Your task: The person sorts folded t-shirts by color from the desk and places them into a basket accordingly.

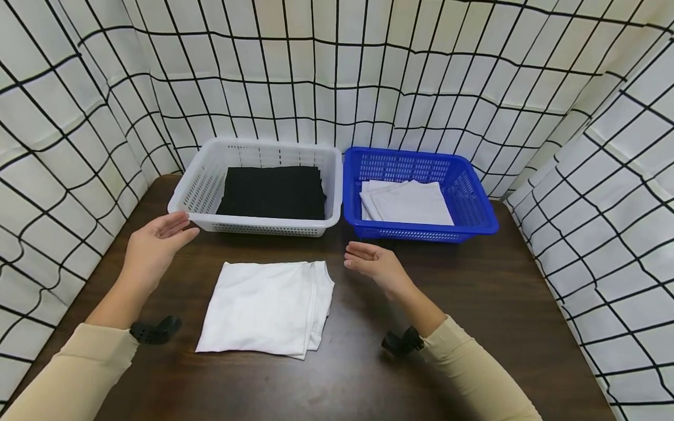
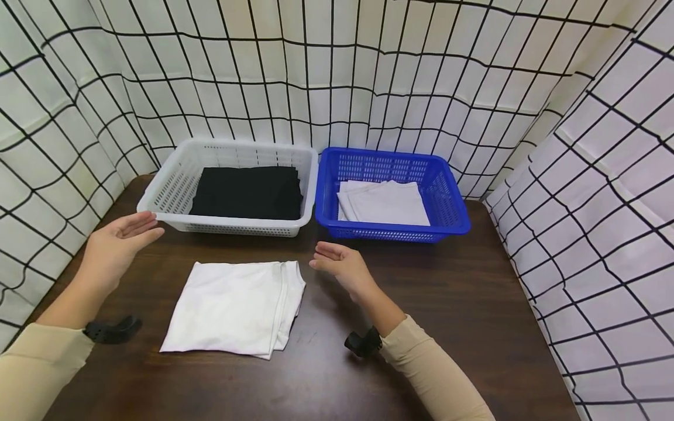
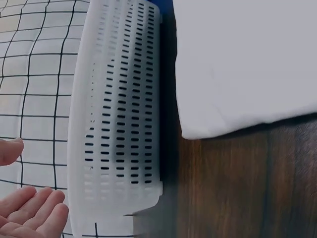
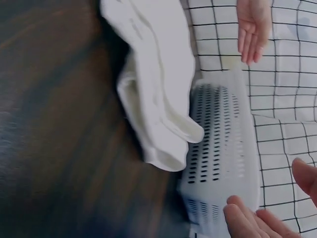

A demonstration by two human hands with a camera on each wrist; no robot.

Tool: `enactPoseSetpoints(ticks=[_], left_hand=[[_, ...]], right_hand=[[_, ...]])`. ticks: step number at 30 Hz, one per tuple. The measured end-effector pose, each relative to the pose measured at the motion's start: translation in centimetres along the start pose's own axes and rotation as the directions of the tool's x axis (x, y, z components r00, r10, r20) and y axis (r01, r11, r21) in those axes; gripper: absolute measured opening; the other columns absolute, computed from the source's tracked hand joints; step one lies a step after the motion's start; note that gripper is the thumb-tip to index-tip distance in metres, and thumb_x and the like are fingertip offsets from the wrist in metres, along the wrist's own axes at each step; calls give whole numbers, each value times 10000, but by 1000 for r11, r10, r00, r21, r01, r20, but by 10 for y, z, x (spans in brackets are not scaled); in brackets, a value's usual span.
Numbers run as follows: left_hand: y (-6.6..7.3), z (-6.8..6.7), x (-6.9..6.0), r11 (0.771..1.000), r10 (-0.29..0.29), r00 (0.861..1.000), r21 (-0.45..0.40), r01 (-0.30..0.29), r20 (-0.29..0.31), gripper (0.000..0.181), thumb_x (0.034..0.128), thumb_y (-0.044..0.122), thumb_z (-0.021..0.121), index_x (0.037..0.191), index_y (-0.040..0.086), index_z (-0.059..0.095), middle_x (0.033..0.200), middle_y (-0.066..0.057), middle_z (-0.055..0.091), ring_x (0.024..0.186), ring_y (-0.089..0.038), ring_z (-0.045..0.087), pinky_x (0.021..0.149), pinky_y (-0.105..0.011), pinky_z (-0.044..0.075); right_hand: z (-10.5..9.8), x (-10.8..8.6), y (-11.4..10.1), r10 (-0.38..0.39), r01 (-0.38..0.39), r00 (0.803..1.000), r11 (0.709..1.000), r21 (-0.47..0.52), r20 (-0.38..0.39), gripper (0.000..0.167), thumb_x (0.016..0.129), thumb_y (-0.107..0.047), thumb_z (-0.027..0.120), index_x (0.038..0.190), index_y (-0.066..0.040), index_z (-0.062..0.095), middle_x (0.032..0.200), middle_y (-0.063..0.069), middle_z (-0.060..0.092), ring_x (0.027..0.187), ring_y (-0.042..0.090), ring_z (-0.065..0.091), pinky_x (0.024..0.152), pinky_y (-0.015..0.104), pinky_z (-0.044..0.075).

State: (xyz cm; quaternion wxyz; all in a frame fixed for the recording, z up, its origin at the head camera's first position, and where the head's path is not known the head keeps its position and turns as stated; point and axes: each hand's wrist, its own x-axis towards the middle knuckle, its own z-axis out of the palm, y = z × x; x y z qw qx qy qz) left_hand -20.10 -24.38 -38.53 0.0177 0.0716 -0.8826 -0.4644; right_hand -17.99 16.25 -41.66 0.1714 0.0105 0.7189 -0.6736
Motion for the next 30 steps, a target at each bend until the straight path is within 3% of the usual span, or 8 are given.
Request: enactPoseSetpoints(ticks=[5,8,13,15,17,30], left_hand=[[1,4,-6,1000,-3,1000,-25,3,21,754,930,467,655,1511,56,405,1508,-184,478,1371,-162,512,967,-60,447],[2,4,-10,1000,-13,998,-11,13,58,763,929,489,647,1513,64,401,1513,-180,474,1373,-179,511,985,-99,462],[1,7,-20,1000,-21,996,-2,22,86,794,921,530,636,1518,68,392,1523,-177,465,1400,-304,467,1116,-388,429],[0,9,-24,1000,-23,996,-6,24,89,810,919,538,634,1521,59,381,1524,-181,461,1400,-347,452,1112,-515,398],[-2,11,-28,1000,-25,994,-14,27,106,823,921,532,637,1527,47,363,1529,-192,450,1401,-378,436,1098,-572,391],[-22,20,-41,988,-123,966,-65,141,227,945,928,525,633,1581,21,171,1585,-231,336,1442,-425,339,1127,-632,321]], right_hand=[[4,0,8,74,-70,996,994,-83,53,668,934,-130,681,1512,0,372,1519,185,465,1376,313,501,1159,513,360],[6,-1,10,97,-91,992,993,-72,86,707,923,-103,688,1522,23,334,1531,203,441,1380,329,490,1161,513,363],[5,-7,16,120,-112,987,990,-83,107,681,917,-113,692,1500,33,372,1502,208,480,1350,320,530,1141,500,402],[4,-10,19,132,-121,984,988,-99,118,656,922,-133,689,1485,34,398,1482,212,502,1330,309,552,1129,499,418],[3,-12,22,152,-139,979,985,-100,138,646,926,-144,687,1479,35,408,1472,219,510,1314,305,567,1123,488,428],[6,-18,37,254,-245,949,967,-70,189,682,928,-131,686,1488,76,356,1490,253,473,1356,347,515,1143,497,393]])
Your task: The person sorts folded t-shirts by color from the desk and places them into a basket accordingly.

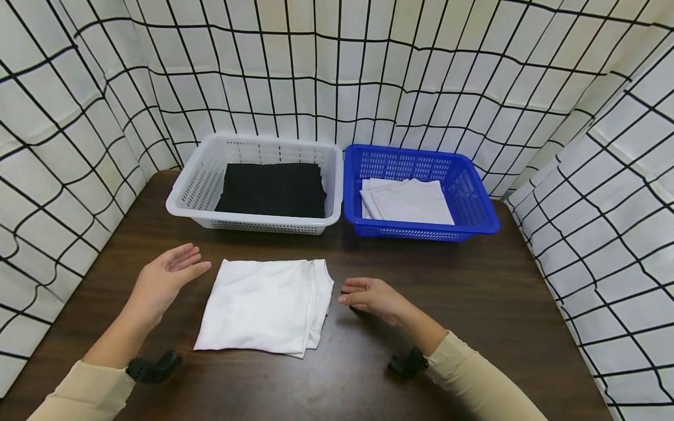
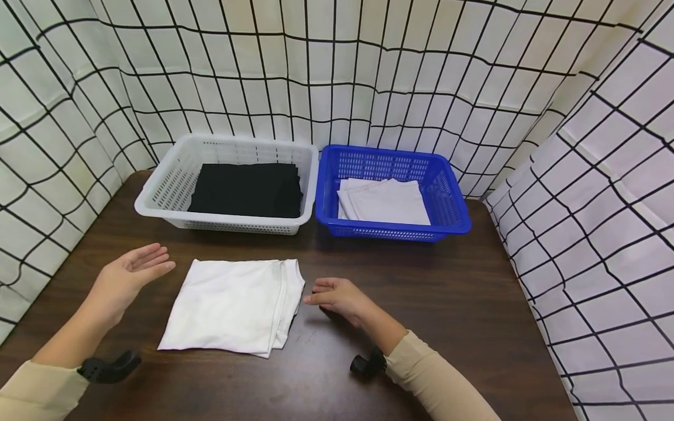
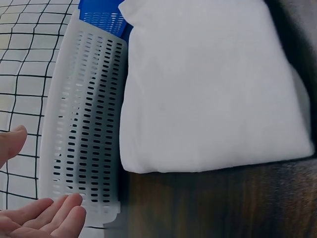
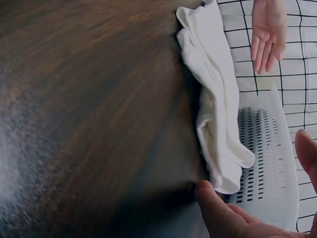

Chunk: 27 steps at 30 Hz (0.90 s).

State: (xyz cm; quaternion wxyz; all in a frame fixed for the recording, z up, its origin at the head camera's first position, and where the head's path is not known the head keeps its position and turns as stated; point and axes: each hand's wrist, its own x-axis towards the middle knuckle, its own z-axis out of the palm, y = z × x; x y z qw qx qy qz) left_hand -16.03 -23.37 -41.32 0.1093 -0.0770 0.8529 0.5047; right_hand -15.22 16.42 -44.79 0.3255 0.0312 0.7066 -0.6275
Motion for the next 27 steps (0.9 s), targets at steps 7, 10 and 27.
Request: enactPoseSetpoints(ticks=[7,10,27], left_hand=[[-12,6,-4,997,-46,998,-57,48,36,966,944,500,625,1585,3,99,1609,-234,279,1462,-424,298,1155,-625,281],[-18,9,-4,995,-60,996,-80,65,63,945,959,470,617,1586,3,86,1613,-235,271,1471,-416,289,1169,-601,276],[-42,14,-14,978,-127,989,-154,138,81,887,965,460,613,1576,0,165,1583,-232,318,1489,-422,247,1197,-650,165]], right_hand=[[1,0,4,12,-12,999,1000,11,36,672,935,-122,674,1486,86,349,1445,254,523,1301,309,571,1130,485,416],[1,-1,5,22,-23,998,1000,13,50,674,938,-116,672,1489,86,342,1440,253,529,1289,297,582,1118,474,431],[10,4,6,44,-50,997,995,87,67,635,950,-113,654,1472,101,362,1405,250,561,1203,217,633,1088,431,465]])
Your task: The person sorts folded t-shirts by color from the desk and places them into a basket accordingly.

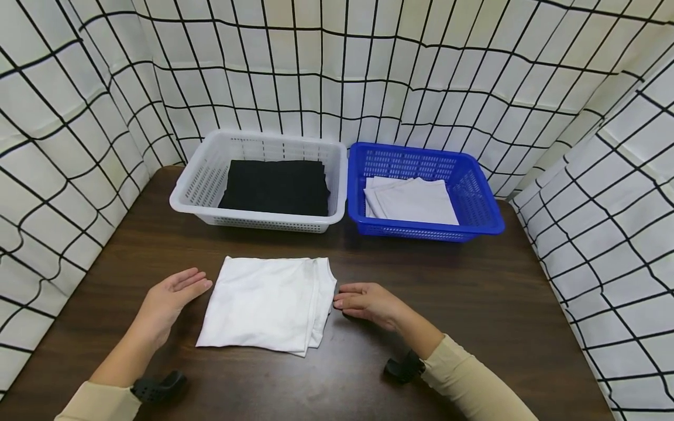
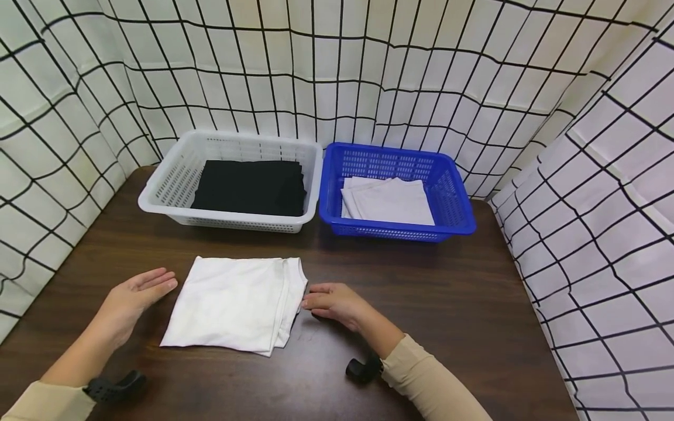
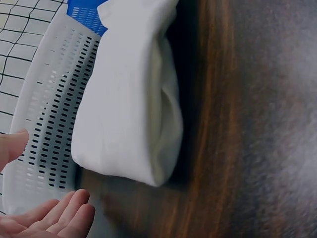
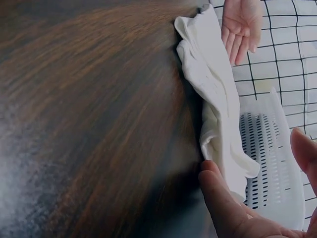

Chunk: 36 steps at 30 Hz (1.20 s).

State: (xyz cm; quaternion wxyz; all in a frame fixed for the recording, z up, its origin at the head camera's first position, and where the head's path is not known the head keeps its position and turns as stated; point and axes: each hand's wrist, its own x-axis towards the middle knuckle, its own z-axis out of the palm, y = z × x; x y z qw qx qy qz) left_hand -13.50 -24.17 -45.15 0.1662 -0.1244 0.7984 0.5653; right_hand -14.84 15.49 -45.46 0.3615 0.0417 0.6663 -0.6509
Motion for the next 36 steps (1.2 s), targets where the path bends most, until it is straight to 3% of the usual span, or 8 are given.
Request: enactPoseSetpoints(ticks=[6,10,14,17,20,25,32,36], left_hand=[[-5,3,2,1000,-11,1000,3,11,5,869,966,459,612,1573,2,189,1549,-126,440,1493,-390,263,1209,-629,166],[-6,4,4,1000,-17,1000,12,17,11,868,961,473,611,1569,2,209,1525,-75,484,1281,-18,540,1207,-559,245],[-5,7,7,999,-36,999,5,36,17,871,964,485,597,1565,-11,210,1563,-156,410,937,252,490,1178,-492,311],[-2,9,7,999,-48,998,-5,48,31,874,969,500,578,1565,-18,202,1581,-200,352,952,237,504,1168,-467,321],[1,12,7,998,-62,997,-15,62,56,874,973,518,558,1568,-11,196,1596,-209,319,1191,47,567,1180,-459,313],[3,17,8,994,-87,993,-66,93,81,859,984,498,552,1568,-16,188,1625,-236,235,1497,-333,285,1206,-468,266],[1,17,13,981,-128,988,-135,140,89,879,954,474,619,1569,-2,209,1644,-206,197,1472,-265,315,1155,-333,322],[0,17,14,975,-150,984,-152,164,99,884,958,472,612,1568,-13,195,1650,-201,188,1488,-267,289,1178,-349,292]], right_hand=[[1,5,0,33,-30,999,996,88,-29,590,958,-86,635,1456,106,385,1307,214,637,1069,151,680,1080,427,473],[2,9,0,46,-38,997,991,132,-55,564,961,-62,618,1449,109,393,1214,171,690,1053,161,694,1079,439,467],[1,11,-1,52,-45,997,991,128,-48,561,967,-69,611,1456,95,393,1259,194,666,1097,194,685,1093,443,456],[0,12,-2,56,-53,998,992,113,-21,575,976,-80,597,1475,86,365,1353,241,599,1153,227,662,1122,456,431],[-1,14,-4,56,-57,998,993,105,10,586,984,-77,572,1491,86,329,1404,263,546,1180,237,637,1149,463,405],[1,19,-4,58,-64,997,990,128,44,592,986,-77,558,1493,98,308,1423,256,515,1164,224,612,1162,471,390],[4,23,-5,62,-66,997,991,114,34,602,975,-92,574,1483,105,318,1348,204,554,1137,224,603,1149,497,402],[6,25,-7,66,-69,997,994,86,35,605,963,-83,586,1475,105,325,1235,137,587,1084,203,606,1143,491,414]])
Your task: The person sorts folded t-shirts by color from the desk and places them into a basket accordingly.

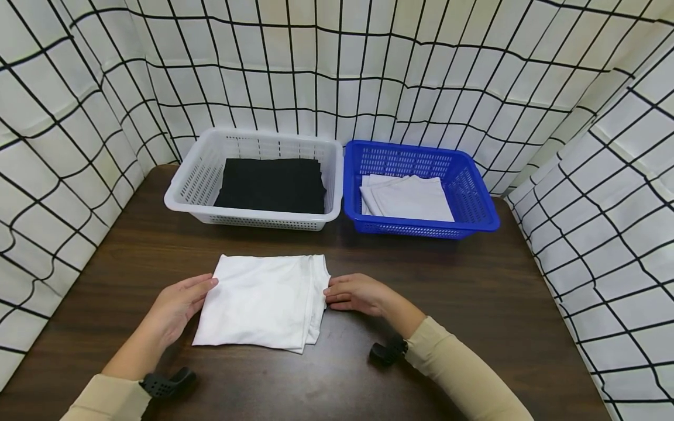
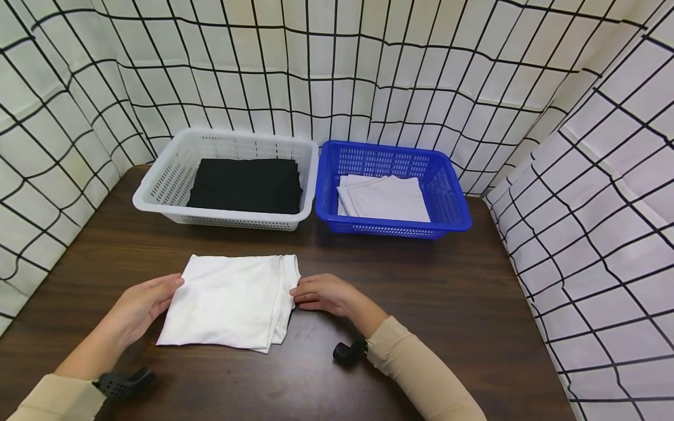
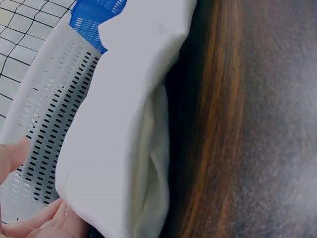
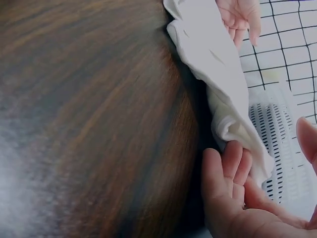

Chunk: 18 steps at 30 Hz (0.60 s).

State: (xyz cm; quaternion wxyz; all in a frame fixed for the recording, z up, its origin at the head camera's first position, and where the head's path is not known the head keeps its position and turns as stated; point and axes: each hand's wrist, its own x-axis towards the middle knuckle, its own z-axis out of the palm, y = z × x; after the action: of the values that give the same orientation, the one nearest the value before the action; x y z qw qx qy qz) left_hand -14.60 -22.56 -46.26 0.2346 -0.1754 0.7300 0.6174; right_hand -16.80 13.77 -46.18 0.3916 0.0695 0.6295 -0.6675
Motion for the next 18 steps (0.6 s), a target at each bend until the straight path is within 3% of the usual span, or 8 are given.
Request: enactPoseSetpoints(ticks=[2,5,7,9,10,12,15,18], left_hand=[[-1,0,1,1000,-4,1000,4,4,5,880,967,471,599,1562,-33,192,1648,-209,186,1497,-280,273,1206,-403,256],[-3,-2,3,1000,-12,1000,23,11,7,871,968,476,595,1550,-52,220,1640,-219,204,1326,-153,493,1169,-340,378],[-4,-3,4,999,-16,1000,35,16,1,862,961,479,605,1537,-59,258,1630,-229,227,1116,-6,561,1038,-228,495],[-4,-3,5,999,-17,1000,40,17,-2,843,961,470,609,1526,-65,285,1618,-240,249,965,100,531,869,-128,534],[-5,-2,5,999,-15,1000,42,16,-4,833,963,462,611,1519,-72,296,1607,-245,271,924,109,533,795,-94,527],[-5,-2,6,999,-9,1000,38,9,-4,814,964,436,622,1504,-90,315,1537,-245,386,905,79,552,773,-105,529],[-6,-1,7,999,3,1000,41,-3,2,795,962,406,638,1486,-109,335,1301,-117,599,890,38,578,775,-134,536],[-7,0,7,999,9,1000,53,-9,5,787,958,391,650,1476,-117,346,1228,-37,621,896,15,586,779,-151,540]], right_hand=[[1,2,-2,1,-1,1000,1000,-16,-4,602,957,-78,593,1468,108,334,1184,110,595,1044,186,609,1143,481,416],[4,4,-4,-8,8,1000,999,-35,-9,609,952,-71,597,1469,115,334,1266,159,588,1094,211,609,1153,471,406],[6,5,-6,-9,8,1000,1000,-30,-7,632,950,-68,599,1484,113,312,1365,197,549,1174,232,592,1166,468,388],[8,6,-7,-8,8,1000,1000,-17,16,638,951,-66,591,1493,103,298,1437,219,496,1234,246,558,1176,467,373],[9,7,-7,-6,7,1000,1000,-7,28,641,952,-63,588,1498,94,292,1430,204,502,1238,242,554,1179,467,368],[11,8,-6,-3,2,999,1000,9,49,611,957,-61,582,1490,74,317,1372,154,544,1185,205,570,1176,465,373],[13,12,-3,-16,15,998,1000,14,61,528,965,-52,575,1449,61,393,1267,103,599,1099,161,597,1160,461,396],[16,15,0,-30,29,999,999,19,31,487,967,-58,587,1424,47,454,1242,90,638,1067,146,621,1139,450,426]])
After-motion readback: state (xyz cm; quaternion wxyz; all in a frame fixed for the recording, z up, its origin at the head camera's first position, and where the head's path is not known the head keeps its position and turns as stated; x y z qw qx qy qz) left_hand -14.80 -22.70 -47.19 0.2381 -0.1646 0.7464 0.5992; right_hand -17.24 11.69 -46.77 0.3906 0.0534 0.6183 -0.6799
